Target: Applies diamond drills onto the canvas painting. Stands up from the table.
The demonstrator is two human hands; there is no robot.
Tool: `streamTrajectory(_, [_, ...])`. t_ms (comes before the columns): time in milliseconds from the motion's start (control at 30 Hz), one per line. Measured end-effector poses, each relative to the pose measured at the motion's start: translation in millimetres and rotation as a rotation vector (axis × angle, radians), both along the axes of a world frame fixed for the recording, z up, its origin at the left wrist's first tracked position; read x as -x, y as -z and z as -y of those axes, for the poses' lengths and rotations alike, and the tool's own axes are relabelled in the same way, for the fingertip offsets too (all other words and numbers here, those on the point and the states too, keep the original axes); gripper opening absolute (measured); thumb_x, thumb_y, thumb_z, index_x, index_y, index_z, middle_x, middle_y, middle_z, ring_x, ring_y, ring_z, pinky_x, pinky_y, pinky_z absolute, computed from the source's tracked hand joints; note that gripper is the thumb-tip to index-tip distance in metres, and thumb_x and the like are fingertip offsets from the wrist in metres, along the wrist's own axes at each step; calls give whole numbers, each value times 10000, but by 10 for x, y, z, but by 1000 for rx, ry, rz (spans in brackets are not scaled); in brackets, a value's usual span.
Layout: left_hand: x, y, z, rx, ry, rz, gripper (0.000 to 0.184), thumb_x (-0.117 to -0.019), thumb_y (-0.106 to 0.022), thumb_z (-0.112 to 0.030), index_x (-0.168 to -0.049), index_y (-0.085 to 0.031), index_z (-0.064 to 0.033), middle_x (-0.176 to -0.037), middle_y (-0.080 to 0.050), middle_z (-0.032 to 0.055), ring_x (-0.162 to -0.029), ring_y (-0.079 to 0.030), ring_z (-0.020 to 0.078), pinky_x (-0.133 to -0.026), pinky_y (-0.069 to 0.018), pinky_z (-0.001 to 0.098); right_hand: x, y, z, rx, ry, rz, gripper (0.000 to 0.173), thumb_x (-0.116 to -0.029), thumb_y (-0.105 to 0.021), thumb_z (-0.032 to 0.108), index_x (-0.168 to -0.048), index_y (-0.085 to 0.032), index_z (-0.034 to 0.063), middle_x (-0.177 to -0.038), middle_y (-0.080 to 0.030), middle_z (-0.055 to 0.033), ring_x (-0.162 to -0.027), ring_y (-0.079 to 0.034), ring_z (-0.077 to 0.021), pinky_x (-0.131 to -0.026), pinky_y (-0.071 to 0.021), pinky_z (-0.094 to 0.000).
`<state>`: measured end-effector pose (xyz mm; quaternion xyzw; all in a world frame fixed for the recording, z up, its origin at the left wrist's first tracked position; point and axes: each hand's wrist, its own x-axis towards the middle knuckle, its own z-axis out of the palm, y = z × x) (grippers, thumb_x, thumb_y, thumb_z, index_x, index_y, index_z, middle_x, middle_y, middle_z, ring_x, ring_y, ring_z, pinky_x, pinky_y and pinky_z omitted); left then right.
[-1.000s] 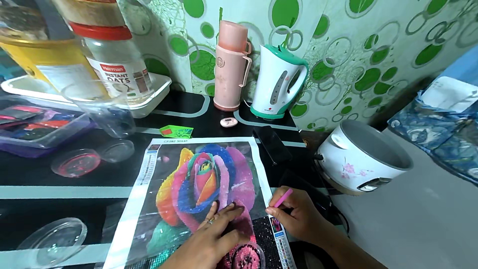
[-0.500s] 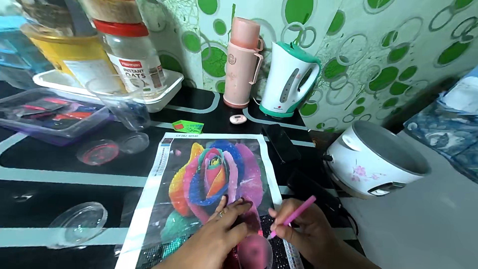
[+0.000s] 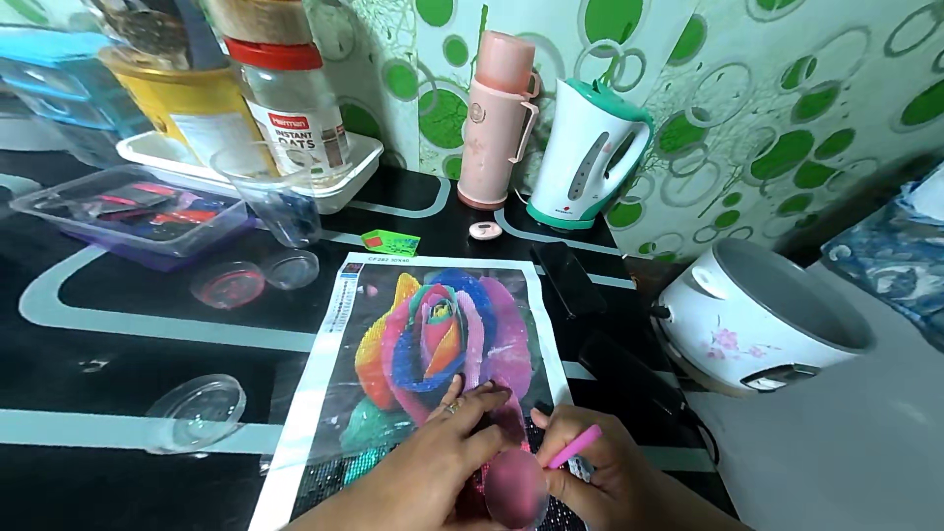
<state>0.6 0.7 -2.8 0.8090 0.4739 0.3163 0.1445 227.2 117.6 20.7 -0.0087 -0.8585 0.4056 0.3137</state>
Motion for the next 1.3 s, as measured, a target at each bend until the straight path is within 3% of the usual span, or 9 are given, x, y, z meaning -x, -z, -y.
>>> streamTrajectory(433, [-7,2,2,1,-4,6,609,-839,-705,-644,-1211,-670,-164,-1465,-527,209,-1454,-422,365,-1199,-221,678,19,24,2,-73,-11,18,169,-998,-656,213,-934,-663,57,-836,-652,-29,-821,-629,-78,-882,-530,-257])
streamTrajectory(800, [-8,-9,-6,2,-3,1,607,-829,-715,-640,-1212,-673,-171,-1465,-525,216,-1453,-422,373,-1196,-216,686,23,13,19,-118,9,27,175,-1003,-650,227,-928,-649,69,-833,-661,-17,-836,-649,-75,-963,-532,-275])
streamTrajectory(967, [-3,-13,-9,14,2,3,612,-834,-712,-650,-1218,-673,-175,-1487,-512,200,-1468,-406,349,-1210,-203,673,-18,-28,-54,101,22,-53,131,-991,-682,205,-985,-647,79,-873,-682,2,-860,-684,-45,-977,-578,-334])
streamTrajectory(1100, [-2,-15,-14,17,7,-5,614,-827,-721,-647,-1227,-667,-184,-1487,-509,203,-1470,-401,358,-1210,-201,677,-118,-105,-257,228,122,-91,76,-1002,-661,184,-1037,-657,117,-918,-702,42,-857,-702,-38,-848,-618,-264])
streamTrajectory(1300, [-6,-15,-5,31,0,8,607,-813,-748,-625,-1223,-682,-183,-1487,-514,212,-1465,-403,382,-1202,-202,690,-92,-2,-479,177,253,-40,73,-986,-652,114,-984,-628,44,-884,-693,18,-784,-659,6,-689,-564,-159])
